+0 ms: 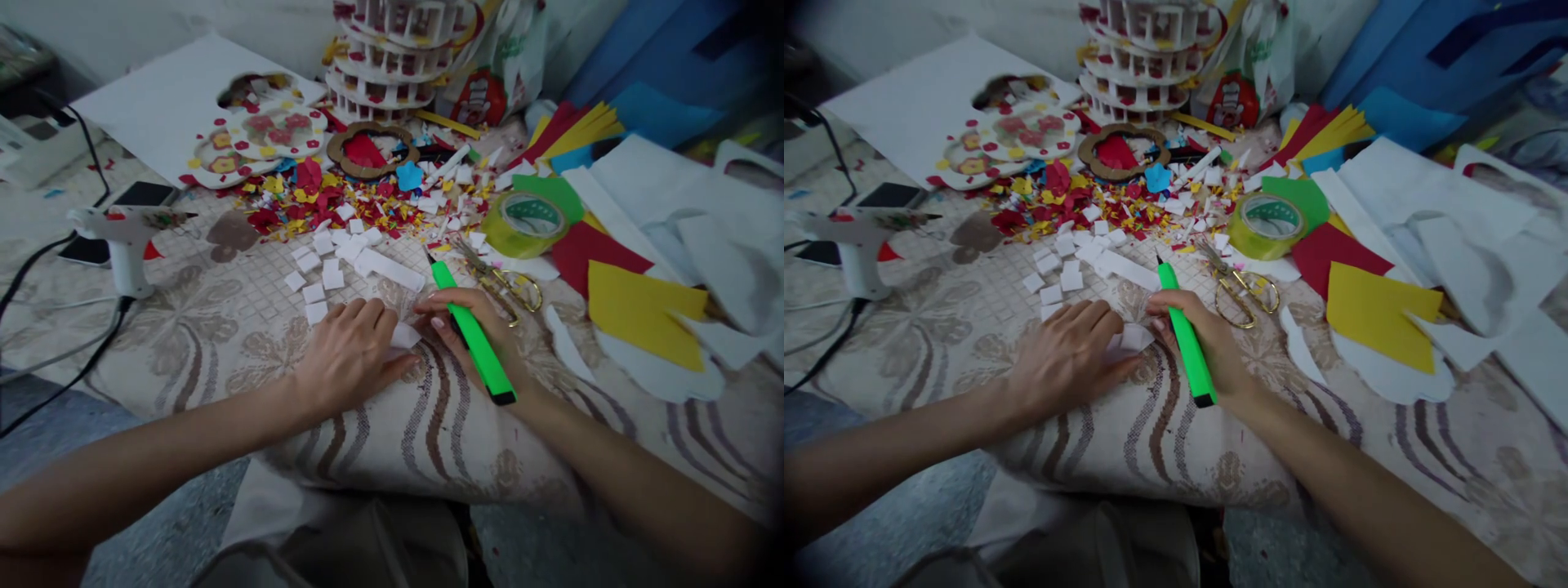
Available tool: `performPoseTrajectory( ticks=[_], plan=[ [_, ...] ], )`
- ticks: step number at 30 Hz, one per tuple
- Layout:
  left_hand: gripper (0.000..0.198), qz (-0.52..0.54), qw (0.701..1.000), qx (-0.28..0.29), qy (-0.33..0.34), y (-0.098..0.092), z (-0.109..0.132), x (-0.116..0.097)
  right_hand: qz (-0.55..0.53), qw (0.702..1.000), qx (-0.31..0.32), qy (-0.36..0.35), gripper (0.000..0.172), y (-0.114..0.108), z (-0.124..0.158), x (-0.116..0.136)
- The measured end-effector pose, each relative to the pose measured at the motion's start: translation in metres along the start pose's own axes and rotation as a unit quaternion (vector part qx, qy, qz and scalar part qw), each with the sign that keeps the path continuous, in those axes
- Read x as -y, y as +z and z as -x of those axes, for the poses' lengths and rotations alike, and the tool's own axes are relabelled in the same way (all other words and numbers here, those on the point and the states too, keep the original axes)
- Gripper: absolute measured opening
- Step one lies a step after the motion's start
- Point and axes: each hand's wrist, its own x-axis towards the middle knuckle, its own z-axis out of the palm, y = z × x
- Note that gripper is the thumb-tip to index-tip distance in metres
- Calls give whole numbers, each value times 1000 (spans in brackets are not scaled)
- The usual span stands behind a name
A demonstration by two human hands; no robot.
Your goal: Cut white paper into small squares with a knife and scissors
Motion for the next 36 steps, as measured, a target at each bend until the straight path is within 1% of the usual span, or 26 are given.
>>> performPoseTrajectory(
  ticks=[2,5,10,13,16,19,22,25,27,29,32,36],
  plan=[
    [23,-4,1000,13,1,1,-4,-1,-14,1000,9,9,18,0,1,1],
    [13,21,1000,15,3,2,-5,-1,-40,998,18,34,18,1,3,1],
    [10,79,997,14,-8,3,-2,1,-76,995,20,67,20,0,5,-2],
    [12,120,993,1,-14,4,3,2,-72,994,19,80,19,-2,6,-2],
    [19,163,985,-43,-26,7,11,2,-73,993,22,92,18,-4,8,-2],
    [25,172,982,-75,-32,11,16,0,-75,991,25,111,18,-5,9,-2],
    [29,150,986,-66,-16,11,14,-3,-66,991,19,114,18,-6,8,-3],
    [26,136,989,-48,8,10,9,-6,-56,993,14,102,19,-8,7,-3],
    [24,132,990,-46,12,9,7,-8,-57,994,12,93,19,-8,6,-2],
    [24,122,992,-41,2,9,7,-10,-64,993,14,94,18,-8,5,-1],
    [23,103,994,-29,-31,10,8,-11,-75,991,14,109,18,-8,5,0],
    [31,146,986,-37,-71,10,12,-11,-75,990,19,117,19,-8,7,-1]
  ],
)
